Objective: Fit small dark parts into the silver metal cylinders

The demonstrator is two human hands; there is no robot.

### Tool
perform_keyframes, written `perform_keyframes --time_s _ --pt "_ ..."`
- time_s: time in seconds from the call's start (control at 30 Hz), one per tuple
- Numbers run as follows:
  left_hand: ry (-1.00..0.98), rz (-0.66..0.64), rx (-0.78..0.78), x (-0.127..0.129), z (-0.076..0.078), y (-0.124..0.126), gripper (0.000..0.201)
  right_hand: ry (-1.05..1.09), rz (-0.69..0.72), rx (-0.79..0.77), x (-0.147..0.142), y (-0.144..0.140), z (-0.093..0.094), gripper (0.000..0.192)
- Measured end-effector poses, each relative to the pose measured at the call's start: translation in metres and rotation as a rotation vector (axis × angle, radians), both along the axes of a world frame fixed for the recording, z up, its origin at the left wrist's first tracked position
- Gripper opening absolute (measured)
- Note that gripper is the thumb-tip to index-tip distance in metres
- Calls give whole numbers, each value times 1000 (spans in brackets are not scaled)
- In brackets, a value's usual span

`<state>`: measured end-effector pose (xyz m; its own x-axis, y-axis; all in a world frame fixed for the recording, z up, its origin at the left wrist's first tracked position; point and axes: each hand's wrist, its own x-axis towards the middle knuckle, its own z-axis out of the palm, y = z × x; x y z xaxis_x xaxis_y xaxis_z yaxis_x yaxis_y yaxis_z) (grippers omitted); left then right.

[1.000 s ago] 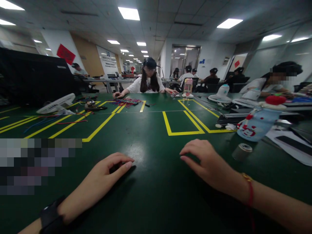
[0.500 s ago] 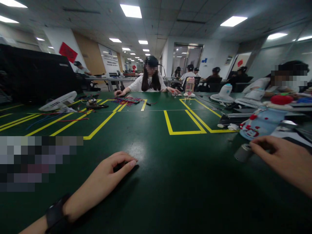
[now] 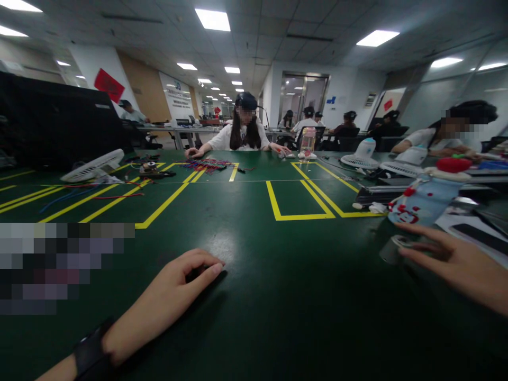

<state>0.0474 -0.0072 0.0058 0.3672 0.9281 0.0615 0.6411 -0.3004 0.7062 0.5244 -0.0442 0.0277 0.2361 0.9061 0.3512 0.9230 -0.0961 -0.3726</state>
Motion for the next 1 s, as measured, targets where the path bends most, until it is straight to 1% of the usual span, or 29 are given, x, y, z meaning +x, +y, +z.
perform_keyframes --time_s 0.07,0.1,0.13,0.17,0.23,0.33,0.4,0.47,0.53,0.6,0.67,0.7,0.77,0.83,0.9,1.0 --pt "-5 -5 2 1 -1 0 28 51 15 -164 -4 0 -5 50" --pt "-6 -9 4 2 -1 0 28 44 27 -178 -10 1 -7 52" --pt "-6 -9 8 3 -1 0 28 15 55 -132 -20 3 -8 53" --pt "-5 -7 14 4 -1 -1 28 -12 120 -73 -33 5 -7 52" --pt "2 -2 19 5 -1 -1 27 -22 326 -8 -70 8 -4 50" --pt "14 4 26 6 -2 -1 27 54 636 -43 -133 12 2 47" --pt "21 10 35 4 -3 1 27 125 765 -77 -168 13 2 47" --pt "30 19 46 2 -5 2 25 187 835 -93 -191 14 -3 46" --pt "39 36 50 3 -5 4 25 245 842 -97 -201 14 -11 48" --pt "45 69 48 9 -4 4 25 320 797 -99 -202 15 -21 58" --pt "29 79 73 24 1 3 25 399 746 -121 -201 16 -29 69" --pt "10 67 103 34 4 2 24 433 734 -136 -200 17 -32 71" --pt "-62 -24 180 55 12 -1 21 477 737 -157 -199 18 -35 65" --pt "-93 -96 209 75 20 -3 19 496 752 -160 -200 19 -35 60" --pt "-99 -118 227 88 27 -2 15 503 767 -156 -201 20 -34 57" --pt "-131 -92 236 91 33 1 13 502 791 -150 -201 19 -30 52"
